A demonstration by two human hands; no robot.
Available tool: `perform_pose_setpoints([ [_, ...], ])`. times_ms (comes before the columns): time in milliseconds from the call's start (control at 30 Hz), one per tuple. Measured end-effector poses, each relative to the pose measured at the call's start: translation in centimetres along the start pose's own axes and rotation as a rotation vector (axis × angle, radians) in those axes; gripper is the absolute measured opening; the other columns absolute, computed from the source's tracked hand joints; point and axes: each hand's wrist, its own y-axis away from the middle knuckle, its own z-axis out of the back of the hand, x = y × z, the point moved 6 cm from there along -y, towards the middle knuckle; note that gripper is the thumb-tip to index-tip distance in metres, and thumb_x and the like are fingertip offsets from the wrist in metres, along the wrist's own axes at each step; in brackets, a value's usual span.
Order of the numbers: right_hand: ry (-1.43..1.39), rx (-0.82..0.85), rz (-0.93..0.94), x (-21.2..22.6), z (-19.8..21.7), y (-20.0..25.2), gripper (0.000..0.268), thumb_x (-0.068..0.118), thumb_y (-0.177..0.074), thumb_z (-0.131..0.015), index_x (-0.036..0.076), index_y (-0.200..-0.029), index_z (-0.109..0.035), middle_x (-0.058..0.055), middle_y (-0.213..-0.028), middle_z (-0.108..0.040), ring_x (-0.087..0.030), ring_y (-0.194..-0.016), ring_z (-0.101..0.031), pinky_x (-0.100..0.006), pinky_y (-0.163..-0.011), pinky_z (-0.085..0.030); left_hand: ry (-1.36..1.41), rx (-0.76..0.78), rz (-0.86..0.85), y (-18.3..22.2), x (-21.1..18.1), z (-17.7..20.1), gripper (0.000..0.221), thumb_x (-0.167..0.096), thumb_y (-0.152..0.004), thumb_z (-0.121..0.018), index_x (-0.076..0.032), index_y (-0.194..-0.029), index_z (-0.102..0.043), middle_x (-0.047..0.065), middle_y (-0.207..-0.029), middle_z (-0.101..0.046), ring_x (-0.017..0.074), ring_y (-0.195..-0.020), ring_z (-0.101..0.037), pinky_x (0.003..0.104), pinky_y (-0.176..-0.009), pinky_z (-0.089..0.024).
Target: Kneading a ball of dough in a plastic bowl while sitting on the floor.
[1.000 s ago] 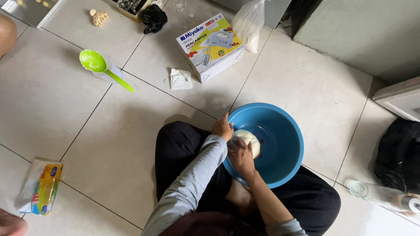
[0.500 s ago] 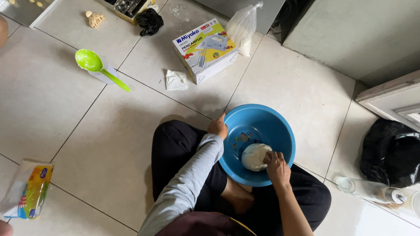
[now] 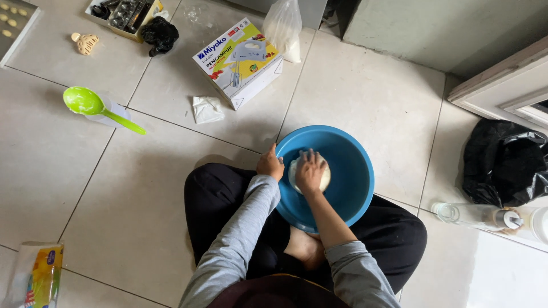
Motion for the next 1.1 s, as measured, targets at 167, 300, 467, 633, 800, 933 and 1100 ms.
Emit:
perform_pose_setpoints([
  [167,-0.098,-0.024,0.206,3.5,3.7,2.3,0.038,0.037,-0.089,-0.06,0.028,-0.125,-0.066,-0.005,-0.121,-0.064,-0.03,-0.121,-0.058,-0.059,-0.104,-0.039,0.022,0.006,0.011,0.9,-0.3,0.8,0.056,-0.026,-0.103,-0.057,-0.013,-0.155,-0.043,0.018,-0.136,-0.066,0.0347,-0.123,-0.066,0.052,-0.098,-0.058],
  [300,-0.331,-0.002,-0.057,-0.5,6.5,0.0,0.029,0.044,-0.095,-0.061,0.034,-0.122,-0.061,0.003,-0.061,-0.066,-0.03,-0.066,-0.073,-0.047,-0.068,-0.056,0.026,0.001,-0.001,-0.1,0.7,-0.5,0.056,-0.028,-0.102,-0.058,-0.014,-0.155,-0.043,0.015,-0.136,-0.066,0.0332,-0.125,-0.065,0.051,-0.099,-0.057],
  [467,-0.336,0.069,-0.335,-3.6,5.8,-0.2,0.051,0.045,-0.078,-0.082,0.027,-0.123,-0.063,-0.003,-0.104,-0.062,-0.031,-0.099,-0.064,-0.049,-0.082,-0.052,0.011,0.005,0.017,-0.2,0.6,-0.5,0.056,-0.029,-0.102,-0.058,-0.015,-0.155,-0.044,0.014,-0.136,-0.067,0.0322,-0.124,-0.065,0.051,-0.1,-0.057],
  [633,-0.407,0.273,-0.379,-4.5,2.6,0.2,0.05,0.048,-0.094,-0.065,0.033,-0.14,-0.057,-0.01,-0.138,-0.049,-0.039,-0.133,-0.047,-0.064,-0.101,-0.045,0.024,0.032,0.036,0.3,0.1,0.3,0.055,-0.028,-0.103,-0.056,-0.015,-0.155,-0.044,0.014,-0.137,-0.065,0.0326,-0.126,-0.064,0.051,-0.101,-0.056],
  [800,-0.486,0.398,-0.164,-2.5,3.2,1.7,0.031,0.044,-0.092,-0.063,0.034,-0.117,-0.077,-0.005,-0.107,-0.076,-0.032,-0.106,-0.073,-0.05,-0.091,-0.057,0.001,0.038,0.046,-0.2,0.6,-0.3,0.057,-0.031,-0.103,-0.058,-0.016,-0.156,-0.043,0.013,-0.139,-0.064,0.0315,-0.128,-0.063,0.051,-0.102,-0.055],
  [933,-0.615,0.335,-0.049,-1.5,6.7,3.9,0.025,0.045,-0.086,-0.072,0.032,-0.105,-0.082,-0.003,-0.112,-0.077,-0.033,-0.11,-0.072,-0.053,-0.092,-0.058,0.032,0.042,0.047,0.5,0.5,0.3,0.057,-0.03,-0.103,-0.056,-0.016,-0.157,-0.041,0.015,-0.14,-0.064,0.0328,-0.128,-0.062,0.052,-0.102,-0.055],
  [1100,-0.623,0.31,-0.035,-2.6,11.2,6.0,0.042,0.051,-0.08,-0.083,0.01,-0.077,-0.076,-0.015,-0.081,-0.075,-0.042,-0.083,-0.074,-0.052,-0.077,-0.06,0.017,0.065,0.053,0.7,0.4,0.3,0.058,-0.031,-0.103,-0.055,-0.015,-0.157,-0.04,0.014,-0.143,-0.061,0.0326,-0.131,-0.061,0.052,-0.104,-0.054],
])
